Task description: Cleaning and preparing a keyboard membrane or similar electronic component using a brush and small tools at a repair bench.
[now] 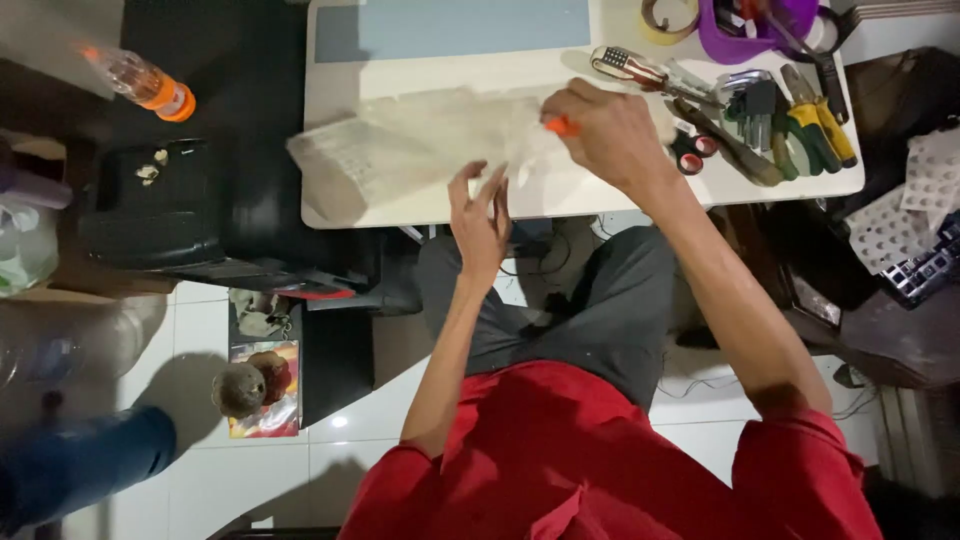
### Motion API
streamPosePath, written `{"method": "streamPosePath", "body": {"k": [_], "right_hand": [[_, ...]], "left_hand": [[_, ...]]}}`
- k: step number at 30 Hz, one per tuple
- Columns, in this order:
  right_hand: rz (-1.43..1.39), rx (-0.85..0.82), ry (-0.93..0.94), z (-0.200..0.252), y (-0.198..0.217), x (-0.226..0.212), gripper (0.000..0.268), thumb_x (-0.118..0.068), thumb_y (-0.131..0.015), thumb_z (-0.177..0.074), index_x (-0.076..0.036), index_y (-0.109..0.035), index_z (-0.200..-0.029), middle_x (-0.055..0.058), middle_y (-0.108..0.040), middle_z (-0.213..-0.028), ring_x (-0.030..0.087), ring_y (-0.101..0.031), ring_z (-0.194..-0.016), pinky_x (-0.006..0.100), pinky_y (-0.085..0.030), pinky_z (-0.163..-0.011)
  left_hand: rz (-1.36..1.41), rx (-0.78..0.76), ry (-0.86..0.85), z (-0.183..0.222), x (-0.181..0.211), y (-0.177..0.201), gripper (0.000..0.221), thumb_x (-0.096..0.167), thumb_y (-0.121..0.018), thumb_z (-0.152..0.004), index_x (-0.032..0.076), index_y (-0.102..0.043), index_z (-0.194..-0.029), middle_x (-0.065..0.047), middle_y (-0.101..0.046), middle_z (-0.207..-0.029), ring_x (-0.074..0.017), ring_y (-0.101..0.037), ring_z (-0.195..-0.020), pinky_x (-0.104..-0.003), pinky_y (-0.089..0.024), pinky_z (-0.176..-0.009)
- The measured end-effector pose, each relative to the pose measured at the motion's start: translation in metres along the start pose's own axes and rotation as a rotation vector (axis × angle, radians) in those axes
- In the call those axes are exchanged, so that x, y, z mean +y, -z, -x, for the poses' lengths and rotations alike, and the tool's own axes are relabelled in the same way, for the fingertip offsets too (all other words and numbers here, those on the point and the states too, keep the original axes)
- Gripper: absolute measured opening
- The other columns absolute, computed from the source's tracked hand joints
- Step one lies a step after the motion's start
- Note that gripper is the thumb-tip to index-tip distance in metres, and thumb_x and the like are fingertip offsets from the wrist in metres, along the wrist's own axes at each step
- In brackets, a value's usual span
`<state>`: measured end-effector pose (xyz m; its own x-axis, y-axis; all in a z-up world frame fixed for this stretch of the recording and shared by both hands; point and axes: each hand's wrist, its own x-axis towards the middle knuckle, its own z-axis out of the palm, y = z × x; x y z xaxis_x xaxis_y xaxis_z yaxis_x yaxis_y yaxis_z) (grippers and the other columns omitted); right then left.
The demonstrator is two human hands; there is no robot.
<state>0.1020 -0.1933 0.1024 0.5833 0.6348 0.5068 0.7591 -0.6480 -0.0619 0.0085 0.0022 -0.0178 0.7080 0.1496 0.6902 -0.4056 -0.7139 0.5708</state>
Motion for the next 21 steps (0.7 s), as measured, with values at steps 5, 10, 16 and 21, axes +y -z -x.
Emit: {"method": "streamPosePath", "body": {"k": [5,10,16,21], "right_hand": [[-0.616,-0.011,-0.505,0.035,-0.010,0.000,0.005,-0.006,-0.070,-0.097,-0.002,-0.069,-0.095,0.010,-0.073,-0.078,0.019,-0.064,-0.058,0.030,-0.047,-0.052],[-0.755,-0.281,-0.893,0.079,-0.055,0.010,0.024,-0.027,-0.073,-0.089,-0.009,-0.074,-0.105,0.011,-0.075,-0.071,0.021,-0.071,-0.053,0.031,-0.056,-0.059],[-0.720,-0.399,-0.992,0.092,-0.079,-0.013,0.032,-0.036,-0.071,-0.088,-0.008,-0.075,-0.104,0.011,-0.070,-0.063,0.024,-0.071,-0.051,0.036,-0.058,-0.074],[-0.752,-0.452,-0.905,0.103,-0.101,-0.014,0.039,-0.041,-0.071,-0.089,-0.004,-0.068,-0.077,0.013,-0.063,-0.056,0.023,-0.067,-0.048,0.029,-0.055,-0.059]], "left_hand": [[0.087,-0.067,-0.018,-0.037,-0.029,-0.018,0.031,-0.003,-0.062,-0.098,0.002,-0.065,-0.129,-0.018,-0.055,-0.134,-0.0375,-0.054,-0.130,-0.050,-0.044,-0.115],[0.251,-0.241,0.074,-0.046,-0.049,-0.022,0.023,0.018,-0.055,-0.108,0.006,-0.073,-0.116,-0.013,-0.064,-0.118,-0.0361,-0.063,-0.122,-0.049,-0.046,-0.110],[0.374,-0.270,0.246,-0.046,-0.030,-0.011,0.019,0.018,-0.059,-0.106,0.012,-0.077,-0.103,-0.005,-0.072,-0.104,-0.0294,-0.072,-0.103,-0.041,-0.054,-0.095],[0.121,-0.417,0.243,-0.055,-0.023,-0.004,0.030,0.030,-0.088,-0.080,0.010,-0.067,-0.090,-0.009,-0.069,-0.101,-0.0419,-0.067,-0.111,-0.060,-0.037,-0.114]]}}
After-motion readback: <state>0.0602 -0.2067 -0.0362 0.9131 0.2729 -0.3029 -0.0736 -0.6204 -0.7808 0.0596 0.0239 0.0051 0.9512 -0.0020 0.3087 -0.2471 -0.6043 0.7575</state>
